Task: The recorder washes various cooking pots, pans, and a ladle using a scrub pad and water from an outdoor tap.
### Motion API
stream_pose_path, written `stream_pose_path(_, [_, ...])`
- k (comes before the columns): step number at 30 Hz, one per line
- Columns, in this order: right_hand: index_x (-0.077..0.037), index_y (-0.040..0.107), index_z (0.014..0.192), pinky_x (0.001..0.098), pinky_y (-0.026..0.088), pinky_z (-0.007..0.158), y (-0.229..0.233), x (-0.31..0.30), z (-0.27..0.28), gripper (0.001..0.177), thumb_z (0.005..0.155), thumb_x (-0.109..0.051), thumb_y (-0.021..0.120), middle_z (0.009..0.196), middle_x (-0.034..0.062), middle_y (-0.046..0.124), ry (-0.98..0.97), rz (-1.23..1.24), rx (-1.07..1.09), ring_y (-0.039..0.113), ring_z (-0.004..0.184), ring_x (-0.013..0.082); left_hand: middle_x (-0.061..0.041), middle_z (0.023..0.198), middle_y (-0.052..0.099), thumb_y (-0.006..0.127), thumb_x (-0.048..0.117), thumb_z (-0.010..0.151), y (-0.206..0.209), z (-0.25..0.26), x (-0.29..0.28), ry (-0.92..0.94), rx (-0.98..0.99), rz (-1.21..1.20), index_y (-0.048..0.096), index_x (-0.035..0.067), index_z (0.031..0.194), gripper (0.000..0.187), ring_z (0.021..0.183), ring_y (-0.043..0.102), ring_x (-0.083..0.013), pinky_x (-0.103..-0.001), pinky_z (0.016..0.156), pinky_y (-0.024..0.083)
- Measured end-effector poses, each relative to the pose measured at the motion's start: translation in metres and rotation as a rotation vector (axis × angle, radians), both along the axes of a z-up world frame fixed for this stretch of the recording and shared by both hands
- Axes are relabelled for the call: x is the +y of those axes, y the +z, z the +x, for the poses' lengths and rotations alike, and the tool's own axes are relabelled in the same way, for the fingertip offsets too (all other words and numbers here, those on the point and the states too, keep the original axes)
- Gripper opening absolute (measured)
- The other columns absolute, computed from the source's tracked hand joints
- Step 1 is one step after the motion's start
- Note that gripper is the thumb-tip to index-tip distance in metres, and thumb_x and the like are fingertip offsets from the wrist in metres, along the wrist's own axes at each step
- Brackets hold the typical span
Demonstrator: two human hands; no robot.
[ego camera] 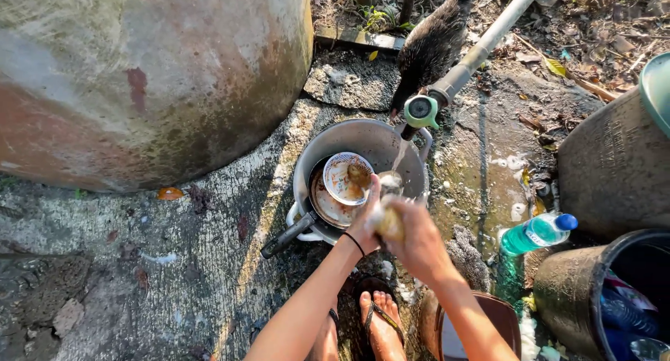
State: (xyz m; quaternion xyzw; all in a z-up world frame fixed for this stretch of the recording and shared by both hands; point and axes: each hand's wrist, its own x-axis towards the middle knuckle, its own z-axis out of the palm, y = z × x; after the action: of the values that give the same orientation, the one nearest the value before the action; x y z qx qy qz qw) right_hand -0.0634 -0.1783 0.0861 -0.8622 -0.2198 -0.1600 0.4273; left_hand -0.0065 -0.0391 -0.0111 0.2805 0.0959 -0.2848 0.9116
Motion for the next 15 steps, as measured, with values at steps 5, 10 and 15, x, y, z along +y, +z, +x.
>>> stream_pose_path(5, [-0.011, 0.050, 0.128, 0.0417, 0.059, 0.067, -0.030, -0.003, -0.001, 0.039, 0.096, -0.027, 0.065, 0.112, 0.0161, 0.064, -0.148, 0.129, 0.425, 0.075, 0.079, 0.0278, -0.006, 0.106, 0.068, 0.040, 0.070, 0.100, 0.048, -0.014, -0.001, 0.019, 0.138, 0.063, 0.055, 0.020, 0.133, 0.062, 0.090, 0.068, -0.0191, -0.038, 0.076, 0.060])
stream_pose_path(10, [-0.009, 0.051, 0.135, 0.0471, 0.060, 0.077, -0.041, -0.057, 0.011, 0.046, 0.099, -0.033, 0.066, 0.114, 0.0178, 0.066, -0.362, -0.076, 0.369, 0.072, 0.091, 0.0336, -0.011, 0.106, 0.071, 0.037, 0.061, 0.107, -0.001, -0.025, -0.001, -0.054, -0.047, 0.140, 0.058, 0.005, 0.131, 0.064, 0.084, 0.072, -0.0201, -0.034, 0.066, 0.062])
stream_pose_path(15, [-0.020, 0.070, 0.118, 0.0384, 0.064, 0.068, -0.091, -0.193, -0.078, 0.034, 0.087, -0.031, 0.066, 0.120, 0.0160, 0.066, 0.074, -0.616, 0.243, 0.073, 0.086, 0.0294, -0.013, 0.098, 0.072, 0.036, 0.052, 0.104, 0.040, -0.015, 0.011, -0.131, -0.066, 0.157, 0.059, 0.010, 0.127, 0.053, 0.071, 0.071, -0.0222, -0.030, 0.058, 0.060])
